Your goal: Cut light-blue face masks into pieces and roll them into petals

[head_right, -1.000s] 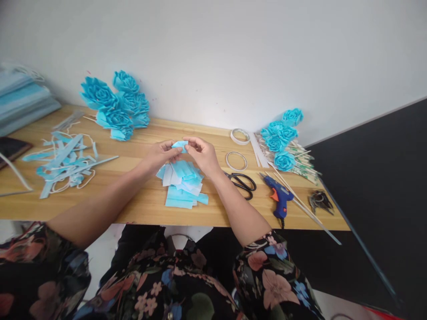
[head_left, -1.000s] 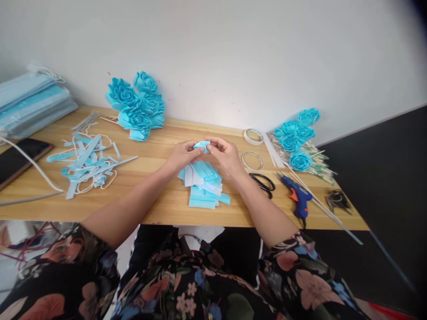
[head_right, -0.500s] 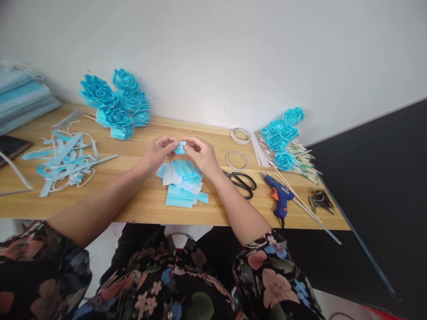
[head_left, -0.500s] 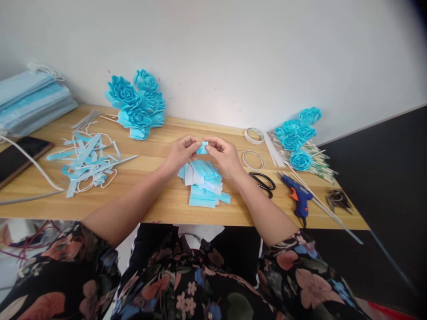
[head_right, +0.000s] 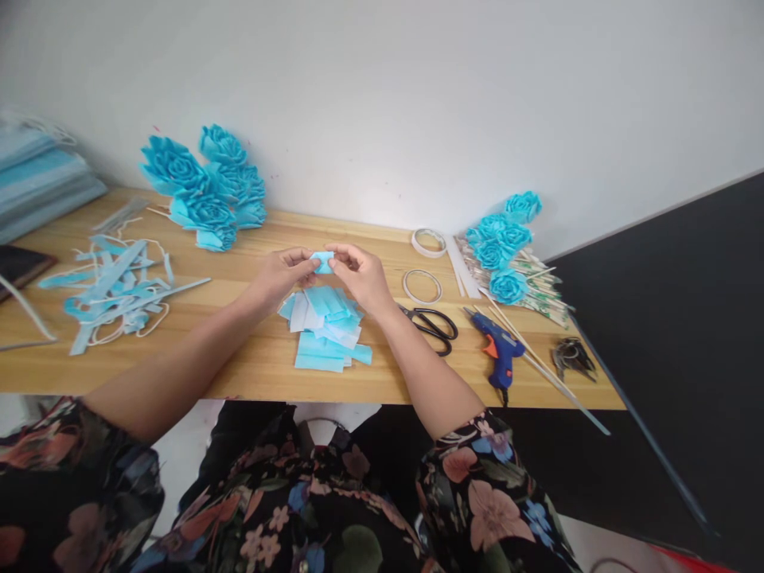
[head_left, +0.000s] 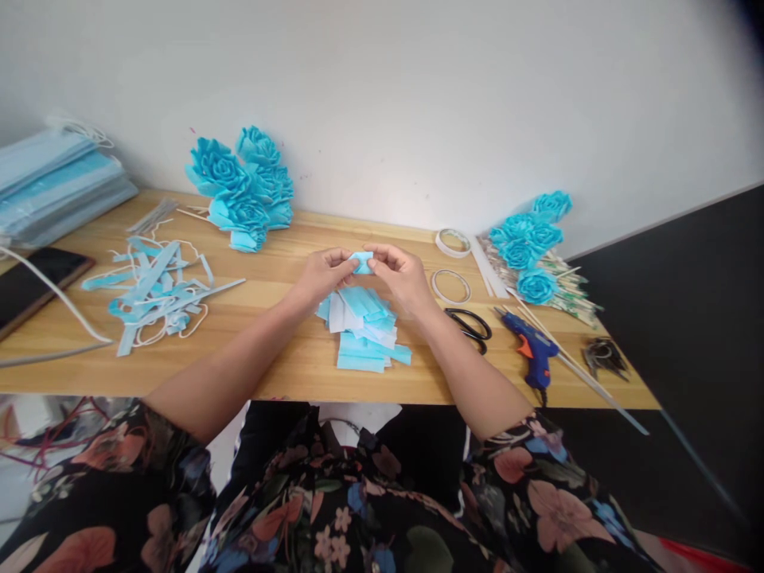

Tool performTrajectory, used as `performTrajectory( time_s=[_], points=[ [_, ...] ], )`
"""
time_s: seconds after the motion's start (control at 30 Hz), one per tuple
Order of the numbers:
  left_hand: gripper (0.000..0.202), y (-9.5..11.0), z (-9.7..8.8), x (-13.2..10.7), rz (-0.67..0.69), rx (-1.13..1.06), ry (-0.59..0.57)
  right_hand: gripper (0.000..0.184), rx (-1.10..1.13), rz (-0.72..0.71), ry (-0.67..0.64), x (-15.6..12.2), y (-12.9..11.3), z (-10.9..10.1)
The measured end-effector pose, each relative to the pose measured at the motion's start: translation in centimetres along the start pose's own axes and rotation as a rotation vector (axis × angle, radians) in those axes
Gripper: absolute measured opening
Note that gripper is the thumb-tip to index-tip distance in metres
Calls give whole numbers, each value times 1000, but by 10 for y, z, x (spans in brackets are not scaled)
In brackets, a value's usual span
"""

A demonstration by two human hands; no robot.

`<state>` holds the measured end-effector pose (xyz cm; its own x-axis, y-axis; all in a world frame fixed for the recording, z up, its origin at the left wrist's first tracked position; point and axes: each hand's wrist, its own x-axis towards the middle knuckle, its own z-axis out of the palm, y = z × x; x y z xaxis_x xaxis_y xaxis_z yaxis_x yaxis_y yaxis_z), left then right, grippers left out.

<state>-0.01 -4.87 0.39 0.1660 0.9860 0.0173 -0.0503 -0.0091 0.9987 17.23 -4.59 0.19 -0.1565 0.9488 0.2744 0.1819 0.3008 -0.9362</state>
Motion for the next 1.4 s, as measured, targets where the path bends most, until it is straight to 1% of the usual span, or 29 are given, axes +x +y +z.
performTrajectory(
  time_s=[0.17,0.37,0.6,0.73,0.9,1.17,1.4],
  points=[
    [24,-1,1,1,22,4,15,34,0,2,-14,0,2,0],
    [27,-2,1,1,15,-3,13,35,-28,-3,-8,0,2,0],
    [28,5,1,-3,-15,4,6,33,-23,-3,7,0,1,1],
    [29,5,1,-3,6,34,-6,33,-25,-1,8,0,2,1],
    [25,1,2,-2,16,77,-47,34,-14,-1,-2,0,3,1],
    [21,0,2,0,26,64,-48,31,-8,-9,-7,0,5,1],
    [19,0,2,-1,15,50,-47,28,-33,1,29,-1,-3,0]
  ],
)
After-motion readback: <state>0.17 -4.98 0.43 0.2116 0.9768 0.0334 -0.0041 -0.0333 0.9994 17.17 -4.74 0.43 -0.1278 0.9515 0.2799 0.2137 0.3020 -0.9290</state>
